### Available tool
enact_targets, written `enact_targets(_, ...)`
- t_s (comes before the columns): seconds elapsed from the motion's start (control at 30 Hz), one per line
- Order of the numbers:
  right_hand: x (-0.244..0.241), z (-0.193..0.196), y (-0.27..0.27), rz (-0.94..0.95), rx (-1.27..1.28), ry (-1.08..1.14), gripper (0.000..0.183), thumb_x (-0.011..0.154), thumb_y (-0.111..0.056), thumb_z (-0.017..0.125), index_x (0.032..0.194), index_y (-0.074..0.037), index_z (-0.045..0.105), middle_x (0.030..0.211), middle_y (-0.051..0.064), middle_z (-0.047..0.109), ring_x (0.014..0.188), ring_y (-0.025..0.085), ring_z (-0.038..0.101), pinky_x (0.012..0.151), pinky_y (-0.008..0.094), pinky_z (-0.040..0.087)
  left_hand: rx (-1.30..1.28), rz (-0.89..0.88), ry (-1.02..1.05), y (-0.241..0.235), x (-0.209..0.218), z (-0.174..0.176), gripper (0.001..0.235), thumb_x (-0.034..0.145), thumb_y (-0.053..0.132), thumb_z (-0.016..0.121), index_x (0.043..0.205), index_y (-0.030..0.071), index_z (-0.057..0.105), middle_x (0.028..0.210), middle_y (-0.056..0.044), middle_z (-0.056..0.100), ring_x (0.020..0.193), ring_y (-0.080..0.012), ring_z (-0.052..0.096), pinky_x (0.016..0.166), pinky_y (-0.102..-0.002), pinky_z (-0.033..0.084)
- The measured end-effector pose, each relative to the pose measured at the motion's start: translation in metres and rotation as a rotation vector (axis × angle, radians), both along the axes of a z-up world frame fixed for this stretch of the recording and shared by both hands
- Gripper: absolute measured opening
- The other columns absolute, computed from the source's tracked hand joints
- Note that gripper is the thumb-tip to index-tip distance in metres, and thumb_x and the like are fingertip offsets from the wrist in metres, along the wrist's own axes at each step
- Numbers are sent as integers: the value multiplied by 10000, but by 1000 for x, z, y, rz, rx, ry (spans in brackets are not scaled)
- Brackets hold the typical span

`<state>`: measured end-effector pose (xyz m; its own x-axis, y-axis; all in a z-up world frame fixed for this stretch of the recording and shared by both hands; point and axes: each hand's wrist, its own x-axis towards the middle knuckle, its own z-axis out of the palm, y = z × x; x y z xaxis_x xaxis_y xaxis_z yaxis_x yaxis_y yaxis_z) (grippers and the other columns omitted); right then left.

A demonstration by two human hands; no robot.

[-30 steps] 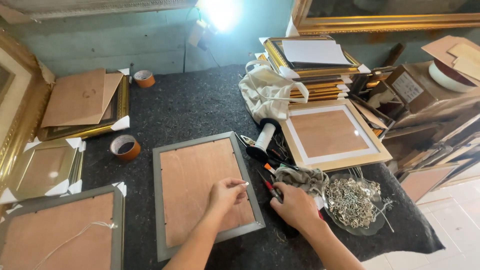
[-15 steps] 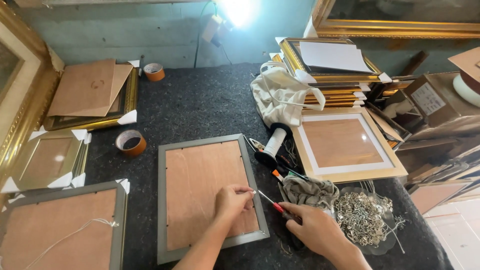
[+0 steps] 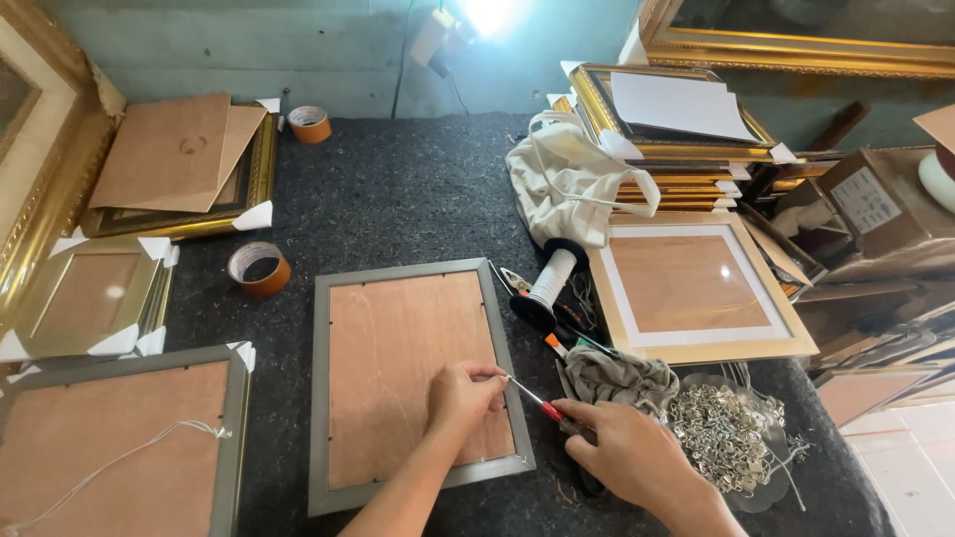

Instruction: Assembling picture frames by placing backing material and securing it with metal points using a manual point driver.

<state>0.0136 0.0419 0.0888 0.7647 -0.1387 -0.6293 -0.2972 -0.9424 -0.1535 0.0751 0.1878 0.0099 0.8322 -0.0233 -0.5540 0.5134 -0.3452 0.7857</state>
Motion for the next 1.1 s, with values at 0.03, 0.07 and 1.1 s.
enact_targets(0.03,0,0,0,8,-14,6,480,766,-347,407,1232,-447,464,993,-28,598,950,172,549,764,307,431,-18,10,0,0,0,0,127,760,149,642,853,103,715,684,-40,683,584,-103,639,596,-200,550)
enact_targets(0.07,0,-1,0,8,-14,8,480,766,-347,407,1232,-447,464,993,-28,598,950,172,549,764,307,431,-18,10,2,0,-1,1,127,760,149,642,853,103,715,684,-40,683,584,-103,639,596,-200,550)
enact_targets(1.1,71,9,7,534,-36,-399,129,739,-81,614,820,-176,648,810,36,633,754,269,644,673,351,538,-228,1,28,2,11,-36,205,656,73,630,850,55,694,701,-111,672,500,-123,635,449,-182,513)
